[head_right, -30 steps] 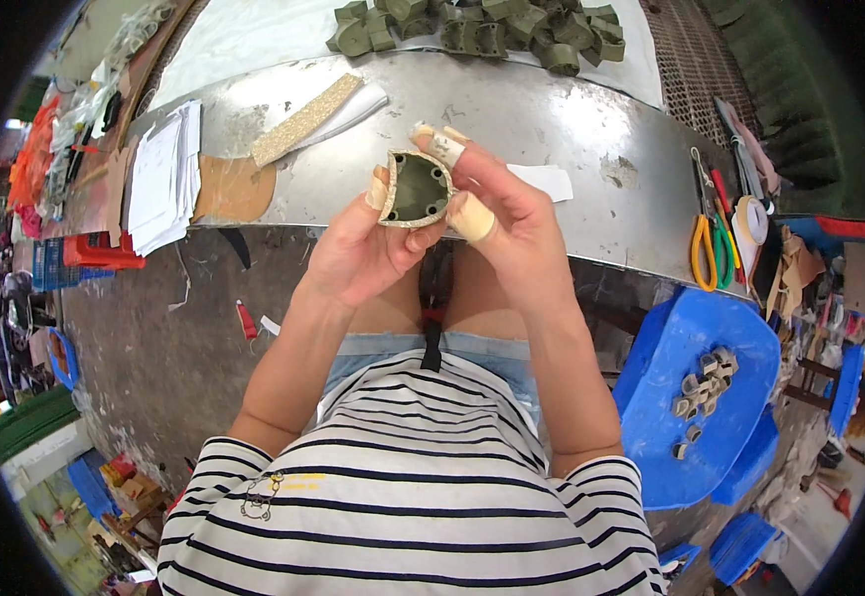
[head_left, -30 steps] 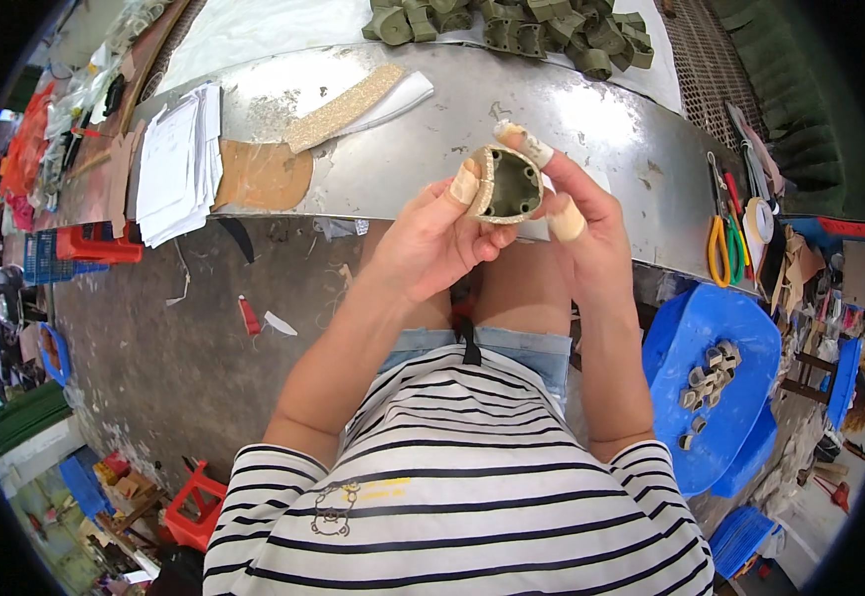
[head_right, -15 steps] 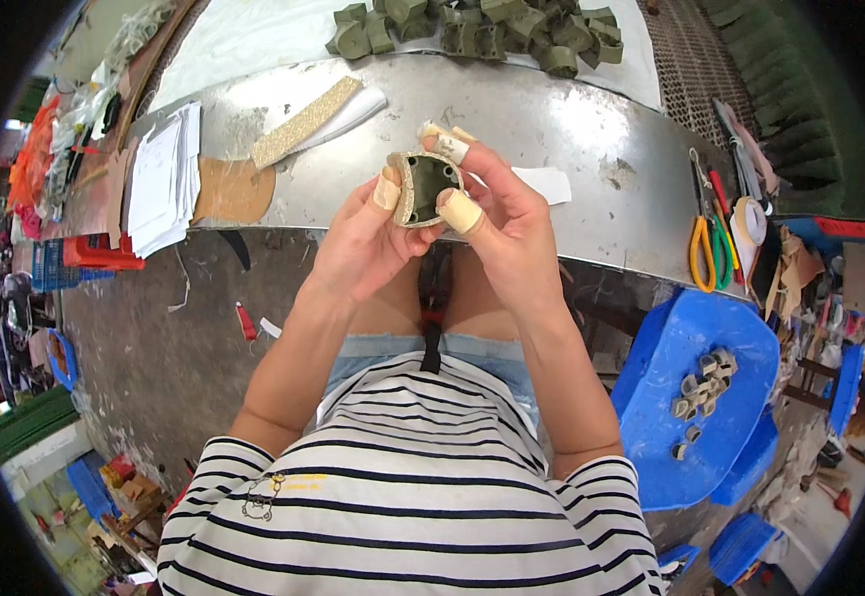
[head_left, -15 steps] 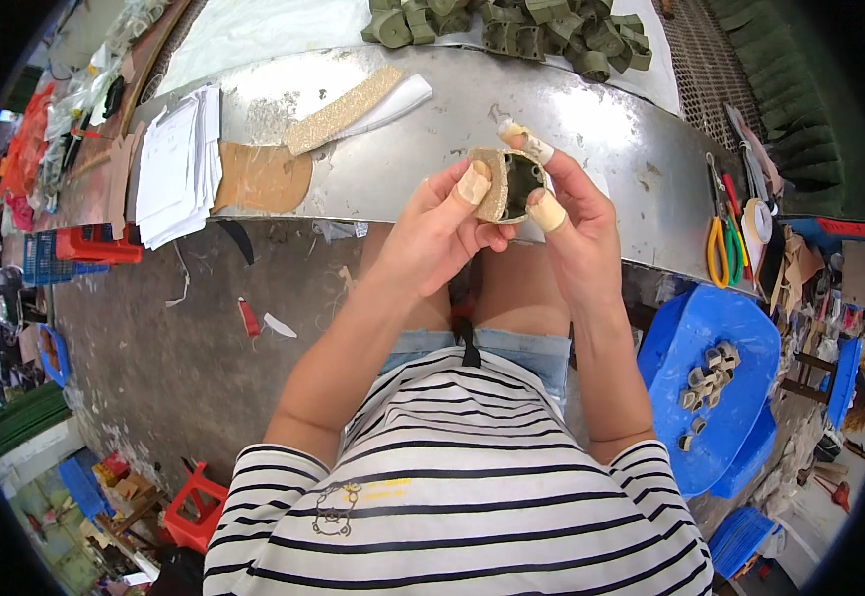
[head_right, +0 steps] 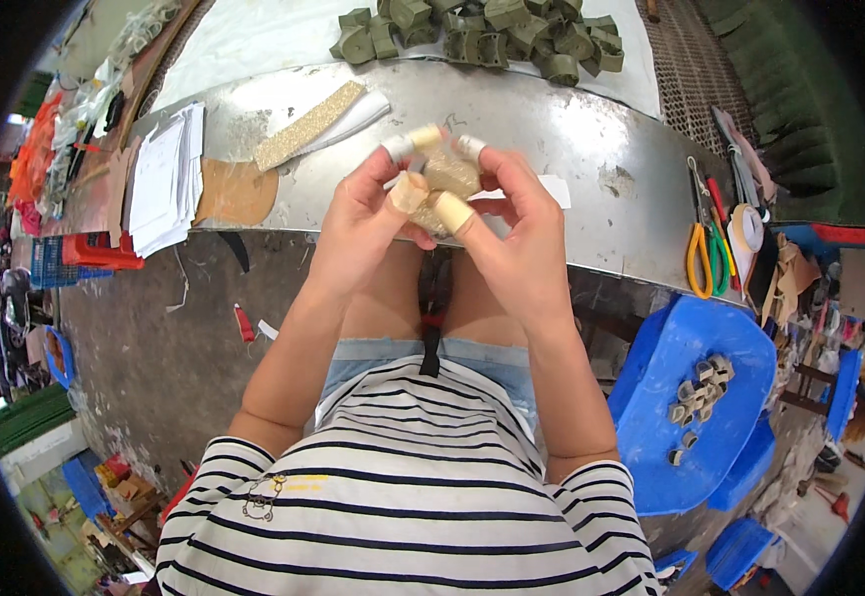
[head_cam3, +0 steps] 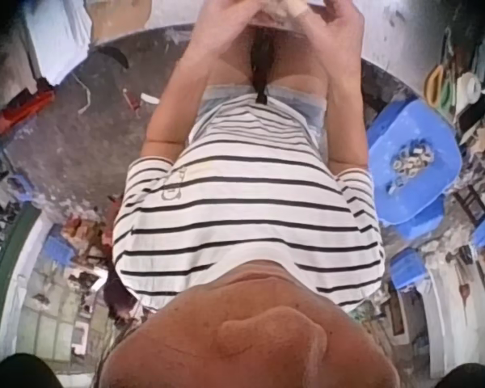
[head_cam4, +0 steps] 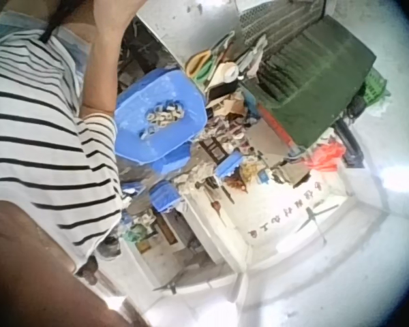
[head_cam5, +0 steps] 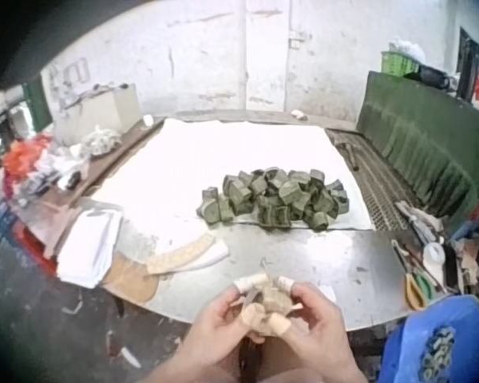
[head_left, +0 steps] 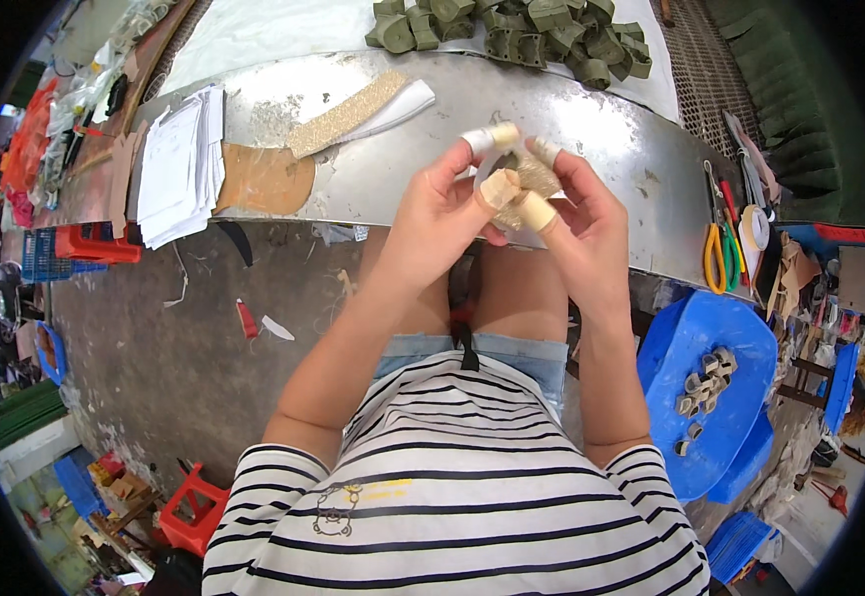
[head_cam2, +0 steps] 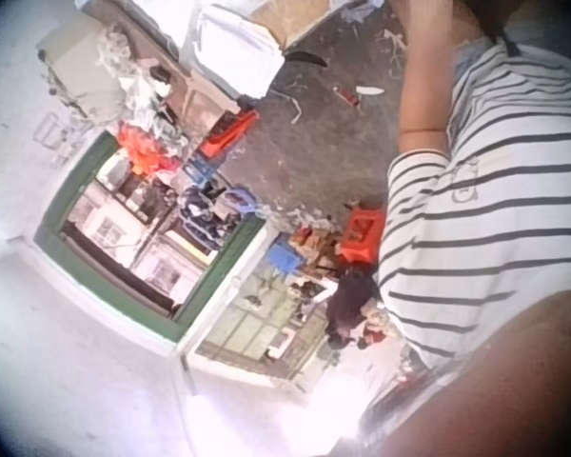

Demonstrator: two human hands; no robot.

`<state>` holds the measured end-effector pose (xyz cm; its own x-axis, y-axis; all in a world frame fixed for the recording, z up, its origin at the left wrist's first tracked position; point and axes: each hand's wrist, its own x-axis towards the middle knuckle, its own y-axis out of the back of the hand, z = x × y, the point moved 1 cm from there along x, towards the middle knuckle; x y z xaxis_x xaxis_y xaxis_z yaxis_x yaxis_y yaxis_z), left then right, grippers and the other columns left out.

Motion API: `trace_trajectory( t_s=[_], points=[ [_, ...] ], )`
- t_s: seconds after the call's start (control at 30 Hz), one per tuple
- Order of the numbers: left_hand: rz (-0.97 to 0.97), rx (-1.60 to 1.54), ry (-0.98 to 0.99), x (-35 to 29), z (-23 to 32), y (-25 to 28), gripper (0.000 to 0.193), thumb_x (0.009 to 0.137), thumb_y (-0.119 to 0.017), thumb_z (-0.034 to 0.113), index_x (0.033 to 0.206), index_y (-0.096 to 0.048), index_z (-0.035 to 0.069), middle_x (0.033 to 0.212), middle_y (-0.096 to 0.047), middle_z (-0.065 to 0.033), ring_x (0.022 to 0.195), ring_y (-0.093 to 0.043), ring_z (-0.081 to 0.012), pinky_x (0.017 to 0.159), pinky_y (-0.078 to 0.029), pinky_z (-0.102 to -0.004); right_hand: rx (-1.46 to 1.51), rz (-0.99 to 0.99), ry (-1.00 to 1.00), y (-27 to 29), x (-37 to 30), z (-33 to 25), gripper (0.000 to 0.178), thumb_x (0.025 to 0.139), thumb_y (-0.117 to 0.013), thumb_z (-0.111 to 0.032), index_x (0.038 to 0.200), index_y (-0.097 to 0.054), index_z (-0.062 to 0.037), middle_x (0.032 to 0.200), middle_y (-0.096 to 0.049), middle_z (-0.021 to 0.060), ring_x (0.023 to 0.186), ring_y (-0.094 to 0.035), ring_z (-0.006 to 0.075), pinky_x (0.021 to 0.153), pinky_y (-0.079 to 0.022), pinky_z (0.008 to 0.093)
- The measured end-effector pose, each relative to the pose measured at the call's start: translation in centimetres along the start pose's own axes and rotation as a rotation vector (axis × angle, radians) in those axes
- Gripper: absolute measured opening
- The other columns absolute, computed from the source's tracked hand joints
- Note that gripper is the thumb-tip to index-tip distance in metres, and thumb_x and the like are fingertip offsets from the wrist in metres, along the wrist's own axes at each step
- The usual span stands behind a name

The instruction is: The recorder is assembling green padded shoe components by folding them and attaching them to white material strips at a manufacturing workbench.

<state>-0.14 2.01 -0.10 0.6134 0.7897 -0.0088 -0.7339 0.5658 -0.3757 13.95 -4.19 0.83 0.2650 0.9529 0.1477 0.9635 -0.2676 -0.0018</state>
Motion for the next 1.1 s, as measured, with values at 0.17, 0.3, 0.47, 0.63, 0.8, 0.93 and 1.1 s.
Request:
trace_trajectory(
  t_s=[0.17,0.3,0.47,0.63,0.8,0.93,1.1],
  points=[
    [0.103,0.076,-0.220,-0.1,-0.4,-1.2,0.048,0.080,-0.069,0.007,0.123,-0.047,-0.002,0.111,-0.049,-0.0070,0.080,-0.056,-0.0091,0.059,-0.053,-0.0199,0.216,0.137,0.066,0.0,0.0,1.1,0.038,0.084,-0.065,-0.008,0.118,-0.054,0.0037,0.104,-0.061,0.0075,0.094,-0.058,0.0120,0.071,-0.050,0.0237],
    [0.146,0.125,-0.212,-0.5,-0.3,-1.6,0.045,0.083,-0.064,0.004,0.123,-0.045,-0.003,0.112,-0.048,-0.0074,0.081,-0.056,-0.0097,0.057,-0.053,-0.0197,0.191,0.136,-0.003,-0.2,-0.7,1.0,0.037,0.085,-0.065,-0.009,0.119,-0.055,0.0016,0.096,-0.061,0.0040,0.081,-0.058,0.0077,0.057,-0.048,0.0188],
    [0.186,0.092,-0.303,-0.5,-0.8,-2.7,0.036,0.086,-0.054,0.000,0.120,-0.043,-0.004,0.110,-0.050,-0.0085,0.084,-0.058,-0.0103,0.055,-0.053,-0.0198,0.123,0.165,0.037,-0.7,-0.5,1.0,0.035,0.086,-0.063,-0.010,0.119,-0.055,-0.0005,0.088,-0.059,0.0010,0.069,-0.057,0.0063,0.051,-0.047,0.0185],
    [0.118,-0.115,-0.253,-0.3,-0.4,-2.3,0.036,0.087,-0.053,0.000,0.122,-0.042,-0.001,0.110,-0.054,-0.0113,0.084,-0.057,-0.0090,0.052,-0.050,-0.0202,0.406,0.132,-0.036,-0.7,-0.5,1.7,0.032,0.090,-0.058,-0.012,0.119,-0.056,-0.0007,0.088,-0.061,0.0020,0.069,-0.057,0.0059,0.051,-0.047,0.0182],
    [0.027,-0.368,-0.083,-0.2,0.0,-1.6,0.040,0.089,-0.053,0.004,0.127,-0.041,0.001,0.113,-0.055,-0.0090,0.074,-0.055,-0.0086,0.049,-0.045,-0.0185,0.163,0.166,0.013,-0.1,-0.4,0.4,0.030,0.091,-0.055,-0.012,0.118,-0.055,0.0012,0.087,-0.062,0.0035,0.068,-0.058,0.0068,0.052,-0.047,0.0199],
    [-0.017,-0.091,-0.131,0.0,0.2,-0.9,0.041,0.090,-0.052,0.005,0.129,-0.041,0.001,0.120,-0.052,-0.0097,0.073,-0.056,-0.0100,0.052,-0.048,-0.0194,-0.027,0.202,0.123,-0.3,-0.5,0.3,0.029,0.091,-0.054,-0.011,0.117,-0.055,0.0021,0.086,-0.062,0.0050,0.063,-0.056,0.0059,0.052,-0.045,0.0181],
    [0.128,0.174,-0.200,0.1,0.5,-1.6,0.041,0.084,-0.061,0.009,0.121,-0.046,-0.002,0.112,-0.056,-0.0121,0.086,-0.060,-0.0148,0.062,-0.054,-0.0253,-0.050,0.183,0.014,-0.1,-0.3,-0.2,0.029,0.091,-0.053,-0.010,0.117,-0.052,0.0016,0.087,-0.063,0.0044,0.066,-0.056,0.0050,0.056,-0.044,0.0173]
  ],
)
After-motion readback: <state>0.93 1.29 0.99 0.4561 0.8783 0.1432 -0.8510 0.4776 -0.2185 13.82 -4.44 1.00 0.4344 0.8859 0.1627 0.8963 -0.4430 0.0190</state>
